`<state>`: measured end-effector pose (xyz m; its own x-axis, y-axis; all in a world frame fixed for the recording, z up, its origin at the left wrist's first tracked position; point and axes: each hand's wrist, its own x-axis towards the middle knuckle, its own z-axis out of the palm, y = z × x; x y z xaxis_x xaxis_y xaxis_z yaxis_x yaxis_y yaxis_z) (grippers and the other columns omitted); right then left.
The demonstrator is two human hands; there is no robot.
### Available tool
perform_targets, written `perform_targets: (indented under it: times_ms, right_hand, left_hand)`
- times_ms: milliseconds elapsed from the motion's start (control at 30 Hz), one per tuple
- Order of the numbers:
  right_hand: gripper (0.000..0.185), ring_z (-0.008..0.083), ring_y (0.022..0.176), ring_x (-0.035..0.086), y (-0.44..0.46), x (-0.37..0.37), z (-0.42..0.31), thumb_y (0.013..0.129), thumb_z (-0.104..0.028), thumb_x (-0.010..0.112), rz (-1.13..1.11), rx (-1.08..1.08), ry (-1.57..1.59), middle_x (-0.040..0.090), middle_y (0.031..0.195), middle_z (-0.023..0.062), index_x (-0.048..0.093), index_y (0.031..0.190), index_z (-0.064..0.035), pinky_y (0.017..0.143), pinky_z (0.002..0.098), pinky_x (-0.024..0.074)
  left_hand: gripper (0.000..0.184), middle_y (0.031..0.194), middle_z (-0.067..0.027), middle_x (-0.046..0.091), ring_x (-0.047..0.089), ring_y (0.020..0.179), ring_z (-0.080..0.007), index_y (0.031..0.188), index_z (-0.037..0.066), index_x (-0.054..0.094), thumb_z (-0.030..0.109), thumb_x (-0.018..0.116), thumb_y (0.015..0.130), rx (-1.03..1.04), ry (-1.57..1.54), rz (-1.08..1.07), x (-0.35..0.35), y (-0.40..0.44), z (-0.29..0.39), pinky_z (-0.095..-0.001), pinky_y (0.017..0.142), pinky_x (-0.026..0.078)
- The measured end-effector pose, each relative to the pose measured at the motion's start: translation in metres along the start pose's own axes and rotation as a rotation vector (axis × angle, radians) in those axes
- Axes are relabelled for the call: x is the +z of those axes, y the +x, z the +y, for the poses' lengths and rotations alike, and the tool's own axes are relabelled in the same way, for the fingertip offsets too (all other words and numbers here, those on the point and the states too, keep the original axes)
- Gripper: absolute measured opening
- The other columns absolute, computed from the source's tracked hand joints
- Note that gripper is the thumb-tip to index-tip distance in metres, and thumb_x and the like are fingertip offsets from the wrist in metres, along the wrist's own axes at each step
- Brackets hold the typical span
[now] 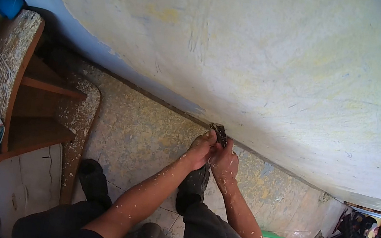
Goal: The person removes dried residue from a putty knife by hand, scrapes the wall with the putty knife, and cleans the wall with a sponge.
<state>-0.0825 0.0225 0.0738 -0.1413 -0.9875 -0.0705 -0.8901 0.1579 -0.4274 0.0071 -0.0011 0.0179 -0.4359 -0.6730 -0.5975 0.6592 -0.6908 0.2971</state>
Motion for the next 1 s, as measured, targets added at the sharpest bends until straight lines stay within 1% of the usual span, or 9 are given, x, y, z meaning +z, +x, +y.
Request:
perform_targets:
  times_ms: [167, 267, 367, 467, 533, 567, 667, 900, 1000]
  right_hand:
    - [0.056, 0.0463, 0.061, 0.058, 0.010, 0.008, -0.032, 0.080, -0.021, 0.060, -0.124, 0.072, -0.110, 0.059, 0.062, 0.0249, 0.032, 0.126, -0.0068, 0.053, 0.0537, 0.0465]
    - [0.058, 0.0467, 0.062, 0.058, 0.008, 0.027, -0.012, 0.079, -0.022, 0.060, -0.057, 0.041, -0.013, 0.059, 0.062, 0.0261, 0.031, 0.128, -0.0080, 0.053, 0.0532, 0.0465]
    - [0.055, 0.0424, 0.062, 0.061, 0.004, 0.024, 0.001, 0.082, -0.026, 0.059, -0.097, 0.053, -0.020, 0.061, 0.067, 0.0233, 0.033, 0.128, -0.0096, 0.054, 0.0515, 0.0487]
    - [0.053, 0.0418, 0.063, 0.062, 0.008, 0.022, -0.008, 0.082, -0.027, 0.058, -0.147, 0.076, -0.115, 0.063, 0.071, 0.0222, 0.034, 0.126, -0.0097, 0.055, 0.0502, 0.0495]
    - [0.051, 0.0418, 0.064, 0.062, 0.013, 0.025, -0.016, 0.082, -0.027, 0.058, -0.115, 0.046, -0.098, 0.063, 0.075, 0.0223, 0.035, 0.125, -0.0098, 0.055, 0.0504, 0.0497]
    - [0.050, 0.0418, 0.064, 0.062, 0.012, 0.025, -0.018, 0.083, -0.027, 0.058, -0.089, 0.018, -0.074, 0.064, 0.078, 0.0225, 0.035, 0.124, -0.0098, 0.055, 0.0505, 0.0498]
    - [0.050, 0.0419, 0.065, 0.062, 0.010, 0.025, -0.012, 0.083, -0.026, 0.057, -0.132, 0.029, -0.087, 0.063, 0.083, 0.0237, 0.035, 0.124, -0.0110, 0.056, 0.0513, 0.0497]
    - [0.046, 0.0426, 0.065, 0.062, 0.010, 0.026, -0.021, 0.084, -0.025, 0.055, -0.086, 0.031, -0.084, 0.064, 0.079, 0.0226, 0.036, 0.124, -0.0116, 0.055, 0.0516, 0.0491]
    - [0.043, 0.0430, 0.064, 0.061, 0.010, 0.023, -0.018, 0.086, -0.025, 0.053, -0.118, -0.003, -0.083, 0.063, 0.074, 0.0229, 0.036, 0.122, -0.0098, 0.054, 0.0517, 0.0486]
  left_hand:
    - [0.031, 0.081, 0.0006, 0.058, 0.055, 0.073, -0.0106, 0.096, 0.009, 0.057, 0.040, 0.054, 0.091, 0.055, -0.115, -0.011, -0.007, -0.011, 0.018, -0.0263, 0.066, 0.046]
    - [0.033, 0.079, 0.0005, 0.058, 0.056, 0.072, -0.0110, 0.094, 0.009, 0.057, 0.041, 0.053, 0.090, 0.066, -0.152, -0.001, -0.015, 0.001, 0.013, -0.0269, 0.066, 0.048]
    - [0.031, 0.078, 0.0009, 0.058, 0.056, 0.070, -0.0110, 0.096, 0.010, 0.057, 0.040, 0.051, 0.091, -0.014, -0.075, -0.049, -0.023, 0.014, -0.002, -0.0269, 0.064, 0.048]
    - [0.030, 0.076, 0.0011, 0.058, 0.056, 0.066, -0.0109, 0.096, 0.011, 0.057, 0.040, 0.051, 0.092, -0.029, -0.105, 0.032, -0.022, 0.014, -0.010, -0.0267, 0.062, 0.048]
    - [0.022, 0.081, -0.0010, 0.058, 0.057, 0.073, -0.0119, 0.101, 0.009, 0.055, 0.028, 0.057, 0.090, 0.047, -0.228, -0.076, -0.022, 0.008, 0.009, -0.0269, 0.067, 0.050]
    - [0.019, 0.081, -0.0002, 0.057, 0.057, 0.073, -0.0119, 0.102, 0.009, 0.055, 0.024, 0.055, 0.091, 0.052, -0.165, -0.016, -0.018, 0.000, 0.015, -0.0270, 0.067, 0.050]
    - [0.017, 0.082, 0.0000, 0.058, 0.057, 0.073, -0.0125, 0.102, 0.008, 0.055, 0.021, 0.053, 0.092, 0.005, -0.136, -0.022, -0.023, 0.010, 0.010, -0.0282, 0.068, 0.050]
    - [0.018, 0.083, -0.0005, 0.057, 0.057, 0.071, -0.0114, 0.100, 0.008, 0.054, 0.024, 0.048, 0.095, 0.078, -0.219, 0.011, -0.021, 0.007, 0.010, -0.0266, 0.066, 0.050]
    - [0.019, 0.083, -0.0018, 0.058, 0.058, 0.071, -0.0117, 0.102, 0.007, 0.053, 0.024, 0.047, 0.096, 0.050, -0.117, -0.022, -0.022, 0.009, 0.014, -0.0267, 0.065, 0.050]
